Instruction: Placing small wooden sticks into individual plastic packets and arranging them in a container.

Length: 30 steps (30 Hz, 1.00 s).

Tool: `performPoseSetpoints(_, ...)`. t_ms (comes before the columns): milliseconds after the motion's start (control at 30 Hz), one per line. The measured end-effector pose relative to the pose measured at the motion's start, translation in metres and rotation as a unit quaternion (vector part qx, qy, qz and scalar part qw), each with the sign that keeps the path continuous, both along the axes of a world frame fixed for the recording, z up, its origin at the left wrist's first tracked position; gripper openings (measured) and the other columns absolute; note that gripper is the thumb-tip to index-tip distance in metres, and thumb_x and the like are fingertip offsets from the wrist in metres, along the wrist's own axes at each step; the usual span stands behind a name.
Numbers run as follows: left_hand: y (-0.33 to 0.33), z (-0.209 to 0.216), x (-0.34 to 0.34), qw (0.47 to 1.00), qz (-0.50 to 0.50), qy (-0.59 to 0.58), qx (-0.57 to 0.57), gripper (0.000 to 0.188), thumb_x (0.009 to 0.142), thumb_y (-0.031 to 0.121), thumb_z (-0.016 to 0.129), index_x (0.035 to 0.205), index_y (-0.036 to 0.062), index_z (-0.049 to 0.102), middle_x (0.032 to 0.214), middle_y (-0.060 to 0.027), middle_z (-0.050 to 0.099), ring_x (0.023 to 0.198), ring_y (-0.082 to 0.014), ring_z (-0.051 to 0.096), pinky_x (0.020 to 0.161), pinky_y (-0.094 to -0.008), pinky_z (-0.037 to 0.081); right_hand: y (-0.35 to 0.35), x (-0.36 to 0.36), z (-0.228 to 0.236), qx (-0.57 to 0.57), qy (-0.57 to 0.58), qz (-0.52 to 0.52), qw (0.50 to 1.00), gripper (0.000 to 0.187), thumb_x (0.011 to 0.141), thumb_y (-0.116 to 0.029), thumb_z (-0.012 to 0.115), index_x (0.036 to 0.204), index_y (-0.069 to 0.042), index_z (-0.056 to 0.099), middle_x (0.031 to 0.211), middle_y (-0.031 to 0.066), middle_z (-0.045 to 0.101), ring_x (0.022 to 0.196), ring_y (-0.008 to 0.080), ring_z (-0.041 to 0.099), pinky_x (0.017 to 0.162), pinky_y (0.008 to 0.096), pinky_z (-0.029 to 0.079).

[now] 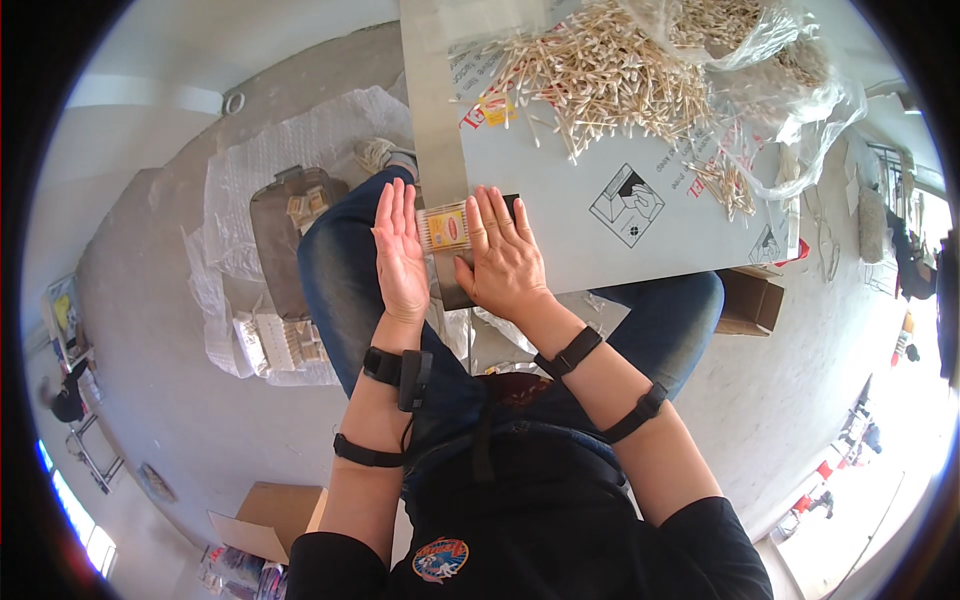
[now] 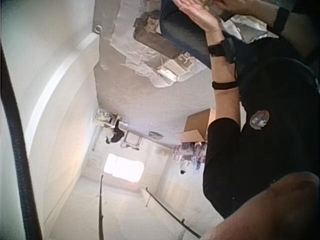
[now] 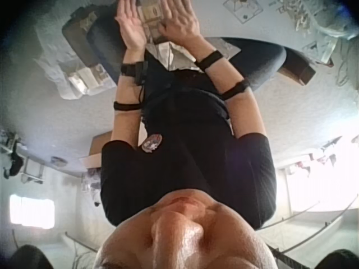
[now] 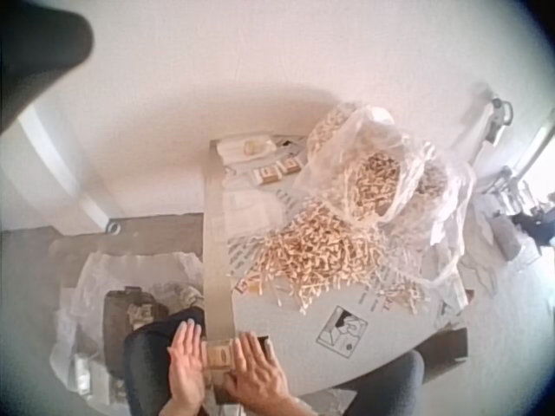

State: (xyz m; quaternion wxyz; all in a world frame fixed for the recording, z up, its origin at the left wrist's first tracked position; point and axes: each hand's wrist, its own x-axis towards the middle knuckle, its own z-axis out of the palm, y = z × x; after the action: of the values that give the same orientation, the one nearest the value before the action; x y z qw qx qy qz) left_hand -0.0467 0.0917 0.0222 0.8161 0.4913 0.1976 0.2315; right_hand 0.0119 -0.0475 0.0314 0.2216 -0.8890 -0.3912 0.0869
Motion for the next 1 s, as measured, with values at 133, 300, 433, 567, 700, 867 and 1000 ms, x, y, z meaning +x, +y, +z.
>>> performPoseSetpoints(133, 0.002, -0.002, -0.001, 0.998, 0.0, 0.004, 0.059, 0.072, 0.103, 0.056, 0.026, 0.153, 0.0037, 0.025, 0.16, -0.0152, 0.022, 0.148, -0.0289, 0.021, 0.122, -0.0408, 0.014, -0.005, 0.002, -0.002, 0.036, 0.002, -0.005, 0.999, 0.082, 0.084, -0.03, 0.062, 0.148, 0.006, 0.027, 0.154, 0.0217, 0.033, 0.146, 0.0346, 0.027, 0.12, 0.0496, 0.017)
performPoseSetpoints(300, 0.002, -0.004, -0.005, 0.993, -0.02, 0.009, 0.114, 0.072, 0.103, 0.055, 0.027, 0.152, 0.003, 0.026, 0.16, -0.0147, 0.022, 0.148, -0.0286, 0.021, 0.122, -0.0405, 0.013, -0.032, 0.001, -0.003, -0.001, -0.017, -0.011, 1.0, 0.079, 0.084, -0.032, 0.063, 0.146, 0.006, 0.033, 0.153, 0.0204, 0.036, 0.146, 0.0321, 0.028, 0.12, 0.0496, 0.017)
performPoseSetpoints(433, 0.002, -0.005, -0.005, 0.992, -0.023, 0.01, 0.121, 0.073, 0.103, 0.056, 0.029, 0.152, 0.0022, 0.025, 0.16, -0.0144, 0.022, 0.148, -0.0285, 0.02, 0.122, -0.0405, 0.012, -0.036, -0.004, -0.003, -0.034, -0.041, -0.004, 0.999, 0.078, 0.085, -0.036, 0.064, 0.145, 0.006, 0.037, 0.153, 0.0204, 0.035, 0.146, 0.0324, 0.027, 0.12, 0.0519, 0.017)
performPoseSetpoints(567, -0.001, -0.007, -0.005, 0.993, -0.045, 0.007, 0.107, 0.074, 0.102, 0.056, 0.031, 0.152, 0.0024, 0.026, 0.16, -0.014, 0.022, 0.149, -0.0285, 0.019, 0.122, -0.041, 0.012, -0.033, -0.012, -0.004, -0.07, -0.026, -0.015, 0.997, 0.077, 0.086, -0.04, 0.062, 0.144, 0.006, 0.039, 0.154, 0.0204, 0.033, 0.148, 0.0319, 0.023, 0.12, 0.0535, 0.014)
performPoseSetpoints(700, -0.001, -0.007, -0.006, 0.994, -0.044, 0.006, 0.1, 0.073, 0.102, 0.056, 0.031, 0.152, 0.0028, 0.025, 0.161, -0.0139, 0.021, 0.149, -0.0284, 0.019, 0.122, -0.0412, 0.012, -0.023, -0.016, -0.004, -0.083, -0.034, -0.009, 0.996, 0.077, 0.089, -0.042, 0.059, 0.145, 0.006, 0.038, 0.156, 0.02, 0.031, 0.148, 0.0315, 0.022, 0.119, 0.0552, 0.012)
performPoseSetpoints(867, -0.002, -0.003, -0.005, 0.994, -0.045, 0.008, 0.095, 0.074, 0.102, 0.056, 0.031, 0.153, 0.0035, 0.024, 0.161, -0.0142, 0.021, 0.149, -0.0281, 0.019, 0.122, -0.0411, 0.012, -0.013, -0.017, -0.002, -0.063, -0.036, -0.004, 0.997, 0.076, 0.088, -0.042, 0.059, 0.144, 0.007, 0.039, 0.154, 0.0204, 0.033, 0.148, 0.0319, 0.023, 0.119, 0.0555, 0.013)
performPoseSetpoints(1000, 0.001, -0.003, -0.007, 0.995, -0.025, 0.015, 0.092, 0.072, 0.103, 0.055, 0.029, 0.152, 0.0025, 0.024, 0.16, -0.0151, 0.022, 0.149, -0.0283, 0.019, 0.122, -0.0412, 0.012, -0.016, -0.015, -0.003, 0.001, -0.018, -0.015, 1.0, 0.077, 0.086, -0.034, 0.064, 0.144, 0.008, 0.036, 0.152, 0.0235, 0.035, 0.144, 0.0361, 0.03, 0.118, 0.0543, 0.019)
